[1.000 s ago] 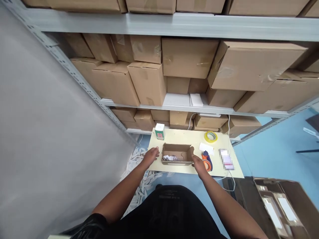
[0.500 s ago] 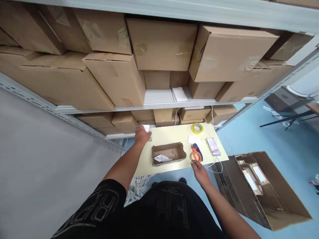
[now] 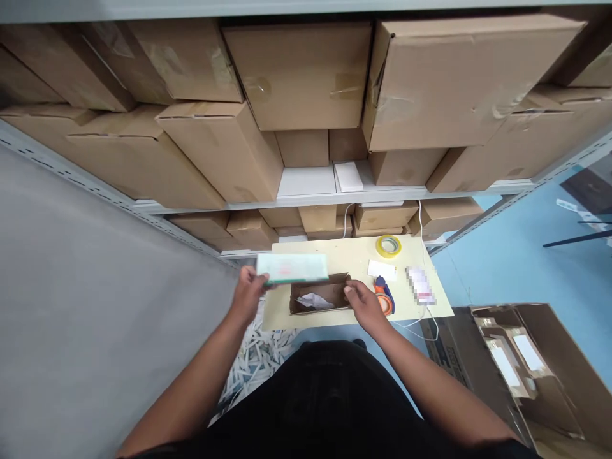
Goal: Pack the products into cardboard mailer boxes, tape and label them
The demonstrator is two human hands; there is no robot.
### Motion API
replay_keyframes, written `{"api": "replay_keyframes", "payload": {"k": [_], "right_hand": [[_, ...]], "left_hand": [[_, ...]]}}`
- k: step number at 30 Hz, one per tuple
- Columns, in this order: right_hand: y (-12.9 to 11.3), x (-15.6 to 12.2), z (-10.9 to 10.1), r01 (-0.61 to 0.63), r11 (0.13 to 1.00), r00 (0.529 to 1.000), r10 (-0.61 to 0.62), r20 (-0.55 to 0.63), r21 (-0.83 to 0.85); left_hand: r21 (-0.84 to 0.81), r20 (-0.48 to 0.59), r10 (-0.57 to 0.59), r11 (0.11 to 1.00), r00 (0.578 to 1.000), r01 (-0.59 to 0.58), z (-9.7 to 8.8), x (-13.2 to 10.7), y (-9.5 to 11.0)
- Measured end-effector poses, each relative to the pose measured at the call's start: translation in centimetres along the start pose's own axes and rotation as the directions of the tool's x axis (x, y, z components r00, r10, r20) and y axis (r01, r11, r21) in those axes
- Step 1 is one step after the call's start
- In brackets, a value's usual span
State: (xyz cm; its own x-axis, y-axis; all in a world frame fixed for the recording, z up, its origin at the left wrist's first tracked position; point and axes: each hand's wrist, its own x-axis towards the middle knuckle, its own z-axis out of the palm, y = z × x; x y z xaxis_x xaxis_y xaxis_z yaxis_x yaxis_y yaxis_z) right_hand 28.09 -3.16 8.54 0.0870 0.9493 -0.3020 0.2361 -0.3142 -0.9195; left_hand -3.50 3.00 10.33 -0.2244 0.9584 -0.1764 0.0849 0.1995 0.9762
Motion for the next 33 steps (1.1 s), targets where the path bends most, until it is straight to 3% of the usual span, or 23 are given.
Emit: {"api": "replay_keyframes", "payload": {"k": [3, 7, 12, 18, 28, 33], "right_hand": [[-0.8, 0.5, 1.2, -0.018, 0.993, 1.0, 0.018, -0.006, -0.118], [0.6, 0.4, 1.0, -0.026, 0.927, 1.0, 0.02, -0.022, -0.375], [0.9, 1.2, 1.5, 0.041, 0.785, 0.999, -0.033, 0.024, -0.618], [0.2, 2.3, 2.9, 0.052, 0.665, 0.999, -0.023, 0.049, -0.745], [-0.8, 2.3, 1.7, 0.123, 0.706, 0.992, -0.073, 0.102, -0.697], [-0.1, 2.4, 2.0, 0.036, 0.688, 0.995, 0.046, 0.093, -0.725]], "left_hand": [[0.097, 0.103, -0.047, 0.995, 0.994, 0.037, 2.4, -4.8, -1.4], [0.366, 0.169, -0.066, 0.931, 0.983, 0.0, 3.8, -7.2, -3.0], [0.479, 0.195, -0.117, 0.877, 0.974, 0.01, 3.3, -6.9, -3.6], [0.462, 0.213, -0.118, 0.887, 0.97, 0.006, 2.8, -6.4, -4.7], [0.321, 0.278, -0.044, 0.946, 0.959, -0.05, 1.9, -5.2, -5.8], [0.336, 0.353, -0.168, 0.941, 0.92, 0.043, 2.1, -4.9, -7.9]]}}
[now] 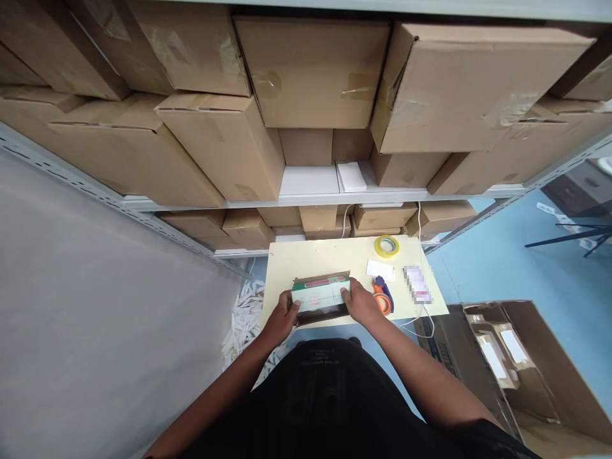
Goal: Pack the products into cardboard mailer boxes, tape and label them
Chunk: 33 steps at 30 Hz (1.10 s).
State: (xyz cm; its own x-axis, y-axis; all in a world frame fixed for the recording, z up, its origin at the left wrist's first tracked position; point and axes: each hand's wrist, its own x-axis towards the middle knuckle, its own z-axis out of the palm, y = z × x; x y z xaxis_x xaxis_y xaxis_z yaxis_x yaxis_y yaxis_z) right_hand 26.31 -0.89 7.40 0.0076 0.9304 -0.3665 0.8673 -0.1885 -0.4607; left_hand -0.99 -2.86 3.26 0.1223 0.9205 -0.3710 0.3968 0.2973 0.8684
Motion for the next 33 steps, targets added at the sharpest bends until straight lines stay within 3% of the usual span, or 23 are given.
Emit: {"api": "replay_keyframes", "payload": {"k": [3, 7, 10, 12, 15, 18, 19, 21, 23, 25, 27, 30, 33], "right_hand": [[0.2, 0.1, 1.3, -0.052, 0.997, 0.998, 0.054, 0.042, -0.059], [0.3, 0.7, 2.5, -0.124, 0.985, 0.987, 0.134, 0.086, -0.116], [1.1, 0.7, 2.9, -0.071, 0.993, 0.996, 0.076, 0.039, -0.097], [2.3, 0.1, 3.1, 0.016, 0.997, 0.999, -0.019, -0.042, -0.075], [5.1, -1.1, 3.6, 0.075, 0.996, 0.973, -0.082, -0.217, -0.042], [7.7, -1.4, 4.8, -0.046, 0.986, 0.954, 0.092, -0.287, 0.163], [8.2, -1.1, 5.3, -0.119, 0.951, 0.943, 0.198, -0.267, 0.285], [8.8, -0.4, 6.2, -0.267, 0.803, 0.897, 0.409, -0.166, 0.534], [8.9, 0.3, 7.0, -0.369, 0.623, 0.868, 0.497, 0.016, 0.69], [8.6, 0.7, 7.6, -0.433, 0.523, 0.873, 0.446, 0.197, 0.735], [8.4, 0.7, 7.9, -0.453, 0.504, 0.883, 0.369, 0.291, 0.736], [8.2, 0.5, 8.0, -0.42, 0.493, 0.901, 0.323, 0.289, 0.762], [8.2, 0.5, 7.5, -0.431, 0.452, 0.895, 0.328, 0.304, 0.781]], "left_hand": [[0.111, -0.027, 0.002, 0.994, 1.0, 0.002, 0.5, 0.5, -0.8], [0.35, -0.065, 0.126, 0.932, 0.99, -0.095, 0.6, 1.2, -0.6], [0.479, -0.026, 0.147, 0.87, 0.989, -0.117, 0.5, 1.3, -0.3], [0.483, -0.048, 0.176, 0.866, 0.983, -0.132, 0.4, 0.9, -0.7], [0.451, -0.188, 0.272, 0.878, 0.944, -0.164, 0.3, 0.2, -2.6], [0.291, -0.333, 0.221, 0.949, 0.917, -0.123, 0.8, 0.0, -5.3], [0.182, -0.358, 0.157, 0.979, 0.921, -0.096, 1.0, 0.1, -6.2], [-0.034, -0.365, 0.015, 0.999, 0.931, -0.029, 1.7, 0.4, -7.8], [-0.149, -0.317, -0.099, 0.987, 0.943, 0.053, 2.4, 0.8, -9.0], [-0.202, -0.233, -0.183, 0.97, 0.955, 0.136, 2.9, 1.1, -9.9], [-0.281, -0.133, -0.235, 0.941, 0.963, 0.191, 3.3, 1.1, -10.5], [-0.387, -0.049, -0.212, 0.905, 0.976, 0.177, 3.7, 0.8, -10.3], [-0.364, -0.049, -0.121, 0.927, 0.991, 0.095, 3.9, -0.1, -8.7]]}}
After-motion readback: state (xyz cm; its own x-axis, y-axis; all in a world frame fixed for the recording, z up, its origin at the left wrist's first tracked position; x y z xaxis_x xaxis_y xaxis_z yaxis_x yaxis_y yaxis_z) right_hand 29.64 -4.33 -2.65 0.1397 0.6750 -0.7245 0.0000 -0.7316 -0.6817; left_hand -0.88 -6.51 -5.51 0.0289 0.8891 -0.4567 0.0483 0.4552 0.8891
